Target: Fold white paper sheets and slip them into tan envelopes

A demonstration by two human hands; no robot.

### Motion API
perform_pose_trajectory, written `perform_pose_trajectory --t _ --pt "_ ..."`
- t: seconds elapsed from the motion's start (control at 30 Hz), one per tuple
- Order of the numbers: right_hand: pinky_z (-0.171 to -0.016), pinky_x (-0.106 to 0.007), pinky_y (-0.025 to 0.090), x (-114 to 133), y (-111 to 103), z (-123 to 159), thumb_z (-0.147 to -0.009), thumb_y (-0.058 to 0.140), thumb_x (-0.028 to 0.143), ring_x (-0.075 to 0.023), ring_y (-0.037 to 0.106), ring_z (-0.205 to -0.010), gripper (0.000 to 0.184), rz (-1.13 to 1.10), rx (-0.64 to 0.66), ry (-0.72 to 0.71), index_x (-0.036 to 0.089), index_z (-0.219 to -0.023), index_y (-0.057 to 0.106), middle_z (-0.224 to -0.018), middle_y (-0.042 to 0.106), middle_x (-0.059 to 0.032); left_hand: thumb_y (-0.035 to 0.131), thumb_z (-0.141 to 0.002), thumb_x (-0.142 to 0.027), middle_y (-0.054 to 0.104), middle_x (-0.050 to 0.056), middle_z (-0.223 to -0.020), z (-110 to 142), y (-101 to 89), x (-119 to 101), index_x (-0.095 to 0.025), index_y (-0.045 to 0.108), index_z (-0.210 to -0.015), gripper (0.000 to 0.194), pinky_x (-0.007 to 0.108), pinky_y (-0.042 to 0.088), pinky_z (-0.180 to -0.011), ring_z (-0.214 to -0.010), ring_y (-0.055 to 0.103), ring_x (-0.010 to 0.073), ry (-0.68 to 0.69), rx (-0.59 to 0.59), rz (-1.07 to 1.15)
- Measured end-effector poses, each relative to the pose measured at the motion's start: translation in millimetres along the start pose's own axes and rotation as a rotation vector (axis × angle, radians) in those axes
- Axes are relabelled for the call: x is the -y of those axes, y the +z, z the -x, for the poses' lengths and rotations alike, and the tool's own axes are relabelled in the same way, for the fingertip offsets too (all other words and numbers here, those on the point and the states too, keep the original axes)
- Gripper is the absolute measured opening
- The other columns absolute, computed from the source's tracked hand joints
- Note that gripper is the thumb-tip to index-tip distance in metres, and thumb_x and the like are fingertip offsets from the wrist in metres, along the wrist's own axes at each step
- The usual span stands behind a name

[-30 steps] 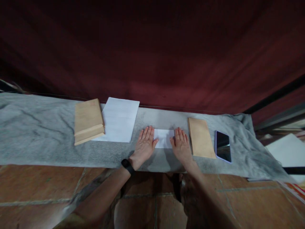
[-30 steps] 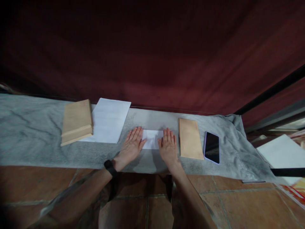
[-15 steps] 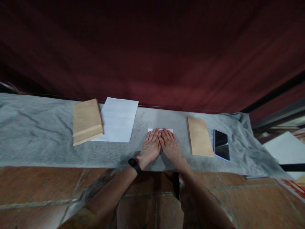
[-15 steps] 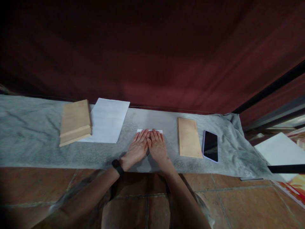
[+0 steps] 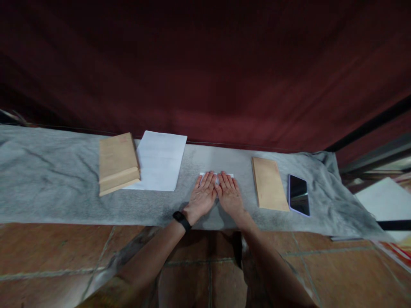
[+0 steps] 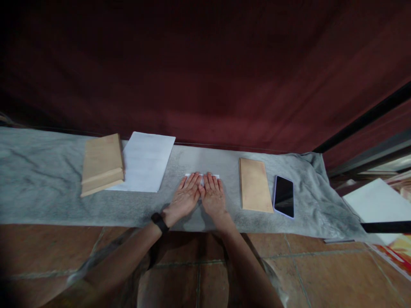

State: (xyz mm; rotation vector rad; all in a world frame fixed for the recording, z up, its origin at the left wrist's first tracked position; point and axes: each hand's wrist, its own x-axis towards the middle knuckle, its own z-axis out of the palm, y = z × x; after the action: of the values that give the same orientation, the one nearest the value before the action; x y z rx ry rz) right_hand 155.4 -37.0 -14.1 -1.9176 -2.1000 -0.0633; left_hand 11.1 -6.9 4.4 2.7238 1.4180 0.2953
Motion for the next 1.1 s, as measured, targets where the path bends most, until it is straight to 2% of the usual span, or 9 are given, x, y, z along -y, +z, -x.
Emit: perform_pose_trajectory --t 0.27,0.5,0.7,1.1 --pt "-0.123 -0.048 0.025 -1 -1 2 -0.109 0.03 0.035 -0.0274 0.031 -0.153 0.055 0.009 -0.007 0.027 0.011 -0.158 0.036 -0.163 0.036 -0.0138 0.025 -0.105 -0.028 0.034 0.012 -0.165 0 -2.6 5 -0.007 0.038 -0.155 0.055 0.047 0.019 -0.128 -0.156 0.025 0.0238 -0.04 -0.014 -0.002" --pt "-0.123 -0.048 0.025 -6 -3 4 -0.109 0.028 0.039 -0.0288 0.032 -0.152 0.058 0.029 -0.011 0.034 0.008 -0.158 0.035 -0.164 0.035 -0.0147 0.024 -0.107 -0.038 0.034 0.012 -0.165 0 -0.5 11 -0.009 0.037 -0.156 0.059 0.048 0.019 -0.128 -0.156 0.024 0.0249 -0.071 -0.024 -0.004" --pt "-0.122 -0.049 0.027 -11 -6 7 -0.109 0.029 0.04 -0.0291 0.035 -0.15 0.058 0.036 -0.026 0.044 0.009 -0.158 0.036 -0.163 0.036 -0.0153 0.026 -0.106 -0.038 0.035 0.012 -0.165 1 -0.2 15 -0.012 0.034 -0.158 0.059 0.047 0.019 -0.128 -0.155 0.025 0.024 -0.084 -0.044 -0.002" --pt "-0.121 -0.048 0.027 -25 -2 11 -0.109 0.029 0.041 -0.0301 0.041 -0.147 0.059 0.088 -0.083 0.05 0.008 -0.156 0.038 -0.162 0.039 -0.0157 0.022 -0.107 -0.042 0.033 0.013 -0.165 4 -6.5 22 -0.009 0.036 -0.157 0.061 0.047 0.02 -0.128 -0.155 0.025 0.0251 -0.114 -0.021 -0.032"
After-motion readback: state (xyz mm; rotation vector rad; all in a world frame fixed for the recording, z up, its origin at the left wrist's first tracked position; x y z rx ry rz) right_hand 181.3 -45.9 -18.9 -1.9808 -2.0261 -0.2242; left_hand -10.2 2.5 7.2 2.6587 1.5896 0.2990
